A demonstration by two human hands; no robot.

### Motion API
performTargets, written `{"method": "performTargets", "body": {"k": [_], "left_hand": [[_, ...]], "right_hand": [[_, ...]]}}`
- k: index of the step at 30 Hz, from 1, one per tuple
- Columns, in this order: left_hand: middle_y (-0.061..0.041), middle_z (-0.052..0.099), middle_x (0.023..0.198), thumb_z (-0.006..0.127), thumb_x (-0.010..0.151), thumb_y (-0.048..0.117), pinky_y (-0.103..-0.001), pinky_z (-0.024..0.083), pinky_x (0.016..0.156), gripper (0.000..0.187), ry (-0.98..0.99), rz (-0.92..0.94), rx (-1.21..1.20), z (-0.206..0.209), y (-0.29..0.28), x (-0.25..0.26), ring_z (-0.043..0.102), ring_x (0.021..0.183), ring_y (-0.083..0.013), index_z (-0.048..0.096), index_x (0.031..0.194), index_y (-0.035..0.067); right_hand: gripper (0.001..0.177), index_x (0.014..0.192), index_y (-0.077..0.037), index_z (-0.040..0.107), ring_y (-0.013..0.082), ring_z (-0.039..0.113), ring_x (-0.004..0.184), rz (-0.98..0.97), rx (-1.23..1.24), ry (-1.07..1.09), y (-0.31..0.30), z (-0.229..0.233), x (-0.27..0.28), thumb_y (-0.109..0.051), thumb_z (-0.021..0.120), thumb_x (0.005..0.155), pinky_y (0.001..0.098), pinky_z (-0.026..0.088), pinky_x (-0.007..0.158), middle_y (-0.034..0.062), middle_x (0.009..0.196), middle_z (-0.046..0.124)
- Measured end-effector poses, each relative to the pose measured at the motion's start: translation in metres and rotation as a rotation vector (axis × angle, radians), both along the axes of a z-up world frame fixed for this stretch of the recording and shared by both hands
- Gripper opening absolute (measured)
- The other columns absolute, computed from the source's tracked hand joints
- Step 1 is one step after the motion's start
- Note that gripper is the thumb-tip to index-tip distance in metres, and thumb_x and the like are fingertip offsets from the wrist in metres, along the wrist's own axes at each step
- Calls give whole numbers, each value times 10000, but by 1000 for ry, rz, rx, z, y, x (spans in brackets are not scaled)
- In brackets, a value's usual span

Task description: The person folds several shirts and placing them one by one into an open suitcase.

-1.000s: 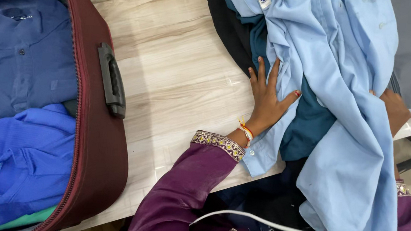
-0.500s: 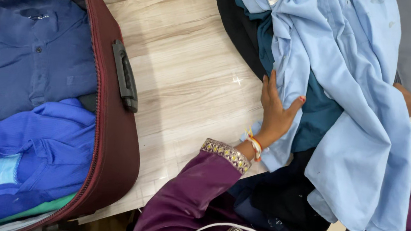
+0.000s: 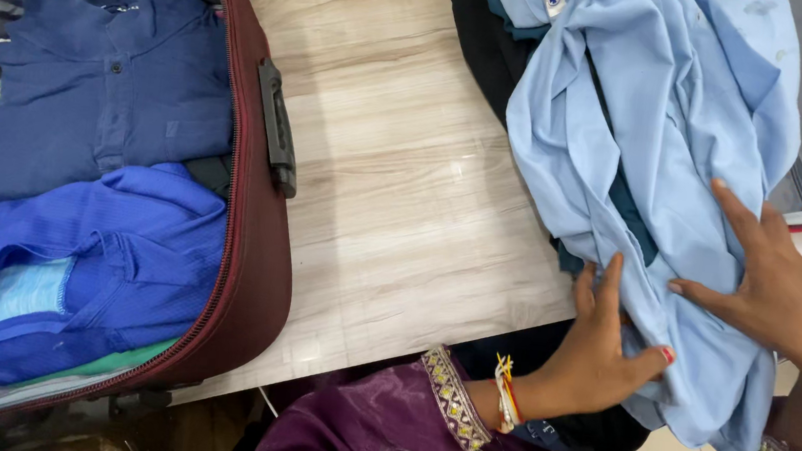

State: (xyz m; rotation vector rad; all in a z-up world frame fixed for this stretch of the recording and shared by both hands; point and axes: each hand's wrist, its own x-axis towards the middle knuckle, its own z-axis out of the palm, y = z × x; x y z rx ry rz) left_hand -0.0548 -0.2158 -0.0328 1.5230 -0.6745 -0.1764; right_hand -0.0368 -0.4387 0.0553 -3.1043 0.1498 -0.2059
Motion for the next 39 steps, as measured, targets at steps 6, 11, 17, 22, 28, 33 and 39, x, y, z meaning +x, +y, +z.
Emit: {"method": "performTargets", "body": {"k": [6,11,17,22,28,33,39], "left_hand": [[-394,102,1698,701,894,338,-483,569,993,1033,-48,-281,58,3,11,-21,648,1144,-478,161,1670,-76],[-310,199,1672,716,857,287,-471,587,868,968,-241,-313,314,3,28,1,642,1134,-503,214,1657,74],[-226,288,1665,705,837,256,-449,595,825,946,-318,-325,303,-1,43,10,652,1184,-426,235,1653,166],[-236,243,1689,718,821,210,-466,591,809,945,-349,-323,300,-2,55,7,612,1219,-440,230,1628,150],[-235,341,1660,705,872,208,-482,528,1073,786,-397,-111,350,-30,68,17,553,1350,-431,390,1581,80],[-332,317,1604,726,867,271,-494,412,1188,727,-490,146,272,-41,73,62,426,1436,-504,414,1438,-52],[-346,295,1645,681,895,219,-453,405,1202,780,-344,29,233,-47,59,71,402,1477,-480,358,1545,-68]], "right_hand": [[757,1466,-251,651,281,740,888,51,241,-26,-16,10,-24,-284,798,724,363,590,804,154,1059,708],[697,1399,-314,642,183,758,815,-223,-426,377,26,31,-12,-504,843,758,274,598,793,57,963,755],[676,1403,-196,655,305,704,1061,322,-191,-101,118,94,-4,-433,759,779,395,562,788,131,1228,720],[675,1497,-113,445,348,559,1286,715,250,377,169,57,109,-382,637,909,443,468,1030,173,1458,538],[817,1614,-87,203,421,200,1528,560,46,144,159,-50,244,-385,599,964,481,253,1197,217,1670,120],[776,1629,-55,225,427,210,1524,480,308,49,133,-82,276,-322,564,984,469,234,1203,239,1689,126],[631,1592,52,319,415,280,1537,527,362,-55,93,-100,318,-168,507,1031,434,248,1247,274,1657,298]]}}
